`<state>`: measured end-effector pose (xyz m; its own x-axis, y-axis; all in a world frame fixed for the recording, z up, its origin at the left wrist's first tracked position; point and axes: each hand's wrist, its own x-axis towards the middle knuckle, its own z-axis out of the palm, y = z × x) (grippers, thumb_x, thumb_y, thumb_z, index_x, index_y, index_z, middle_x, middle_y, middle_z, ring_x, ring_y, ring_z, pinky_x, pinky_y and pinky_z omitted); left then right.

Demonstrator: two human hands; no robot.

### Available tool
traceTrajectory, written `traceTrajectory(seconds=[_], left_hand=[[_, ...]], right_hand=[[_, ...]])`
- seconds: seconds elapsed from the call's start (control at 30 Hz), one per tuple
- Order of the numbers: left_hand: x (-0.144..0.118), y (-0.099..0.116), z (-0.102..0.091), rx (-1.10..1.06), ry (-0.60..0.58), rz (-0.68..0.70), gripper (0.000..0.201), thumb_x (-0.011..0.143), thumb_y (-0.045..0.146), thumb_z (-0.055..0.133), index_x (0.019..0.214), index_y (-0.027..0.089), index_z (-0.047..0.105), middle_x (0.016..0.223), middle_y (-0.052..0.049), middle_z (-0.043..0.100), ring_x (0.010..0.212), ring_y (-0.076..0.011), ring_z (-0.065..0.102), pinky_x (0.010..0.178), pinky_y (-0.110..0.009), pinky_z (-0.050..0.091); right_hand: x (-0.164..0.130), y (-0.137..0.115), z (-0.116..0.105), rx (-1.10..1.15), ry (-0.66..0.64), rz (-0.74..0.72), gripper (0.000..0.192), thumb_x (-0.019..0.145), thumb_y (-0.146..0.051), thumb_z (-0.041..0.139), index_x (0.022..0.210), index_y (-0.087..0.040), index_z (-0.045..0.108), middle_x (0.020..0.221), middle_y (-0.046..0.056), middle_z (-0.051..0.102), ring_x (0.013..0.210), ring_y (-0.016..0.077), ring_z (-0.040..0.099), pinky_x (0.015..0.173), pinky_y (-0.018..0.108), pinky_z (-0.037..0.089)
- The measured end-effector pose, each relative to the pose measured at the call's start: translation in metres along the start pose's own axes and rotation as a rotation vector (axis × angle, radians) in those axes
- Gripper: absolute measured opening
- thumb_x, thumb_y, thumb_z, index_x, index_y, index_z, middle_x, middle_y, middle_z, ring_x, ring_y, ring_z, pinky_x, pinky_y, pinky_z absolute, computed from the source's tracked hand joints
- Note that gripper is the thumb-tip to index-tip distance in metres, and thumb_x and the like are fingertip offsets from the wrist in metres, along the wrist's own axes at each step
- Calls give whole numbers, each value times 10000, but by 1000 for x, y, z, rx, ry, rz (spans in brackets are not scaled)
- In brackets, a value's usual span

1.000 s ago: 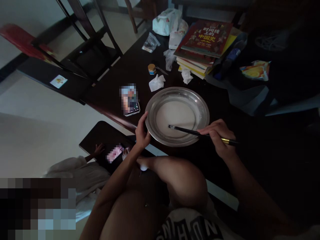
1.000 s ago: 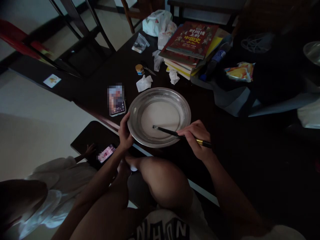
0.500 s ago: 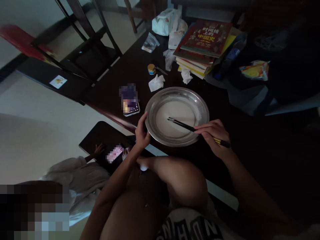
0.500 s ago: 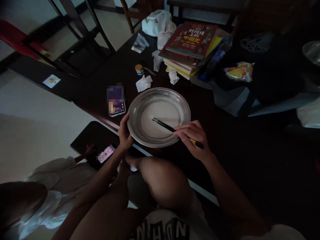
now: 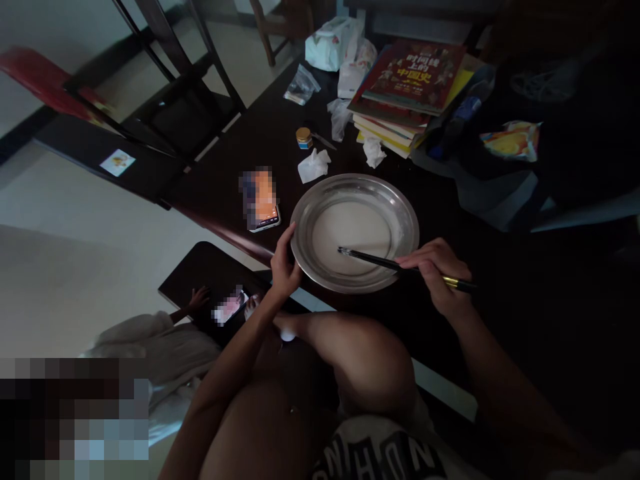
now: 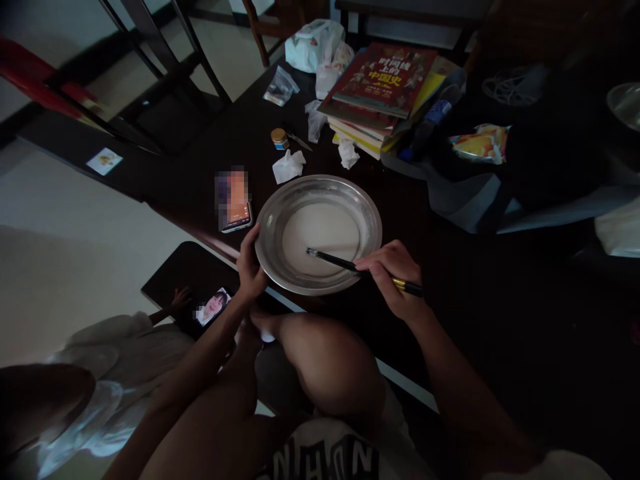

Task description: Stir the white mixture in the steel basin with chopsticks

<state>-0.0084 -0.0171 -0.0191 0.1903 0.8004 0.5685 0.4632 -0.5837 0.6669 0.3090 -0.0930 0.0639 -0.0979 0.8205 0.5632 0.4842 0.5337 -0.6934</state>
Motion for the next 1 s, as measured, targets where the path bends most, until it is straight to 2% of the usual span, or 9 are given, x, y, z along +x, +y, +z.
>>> traceTrajectory(seconds=[0.13, 0.3, 0.47, 0.63, 0.8, 0.93, 1.0], left_hand=[[0, 0, 0, 11, 6, -2, 673, 982, 612, 529, 1541, 254, 418, 1469, -158, 598, 1351, -307, 604, 1108, -478, 532], [-1, 0, 1, 17, 6, -24, 687, 975, 639, 520, 1533, 249, 429, 1458, -159, 604, 1343, -307, 609, 1108, -483, 533], [-1, -1, 0, 14, 7, -1, 656, 989, 593, 529, 1543, 257, 420, 1473, -154, 595, 1348, -302, 606, 1103, -464, 534], [1, 0, 1, 24, 13, 25, 627, 1001, 540, 539, 1548, 258, 418, 1473, -148, 600, 1343, -291, 613, 1103, -444, 536], [2, 2, 1, 20, 18, 12, 638, 993, 575, 537, 1538, 260, 429, 1463, -150, 606, 1337, -294, 616, 1097, -458, 543], [1, 2, 0, 18, 7, -14, 663, 983, 621, 523, 1525, 247, 442, 1457, -156, 608, 1335, -303, 615, 1102, -479, 539], [0, 2, 0, 19, 11, -10, 658, 985, 611, 524, 1527, 247, 440, 1457, -157, 607, 1338, -303, 613, 1101, -479, 540]], right_hand=[[1, 0, 0, -39, -74, -18, 230, 1005, -232, 550, 983, -315, 764, 1001, -26, 831, 853, 188, 738, 794, 424, 497], [1, -2, -1, 1, 14, 6, 287, 1020, -217, 504, 997, -320, 772, 914, -21, 827, 801, 198, 722, 765, 430, 495], [3, -3, 0, -13, -71, -19, 240, 1009, -225, 546, 999, -309, 772, 954, -27, 830, 831, 181, 739, 778, 412, 493], [0, -1, 0, 10, 31, 13, 288, 1026, -239, 503, 1011, -321, 778, 917, -15, 827, 809, 206, 715, 759, 427, 498], [2, -3, 0, -15, -71, -1, 247, 1016, -250, 538, 995, -321, 775, 947, -24, 827, 840, 190, 740, 782, 421, 497], [2, -3, 0, -24, 9, 5, 273, 1024, -230, 510, 966, -305, 766, 941, -11, 829, 823, 192, 731, 772, 425, 492], [1, -3, 0, -14, 7, -3, 278, 1027, -216, 502, 987, -306, 762, 929, -11, 830, 817, 190, 728, 778, 427, 488]])
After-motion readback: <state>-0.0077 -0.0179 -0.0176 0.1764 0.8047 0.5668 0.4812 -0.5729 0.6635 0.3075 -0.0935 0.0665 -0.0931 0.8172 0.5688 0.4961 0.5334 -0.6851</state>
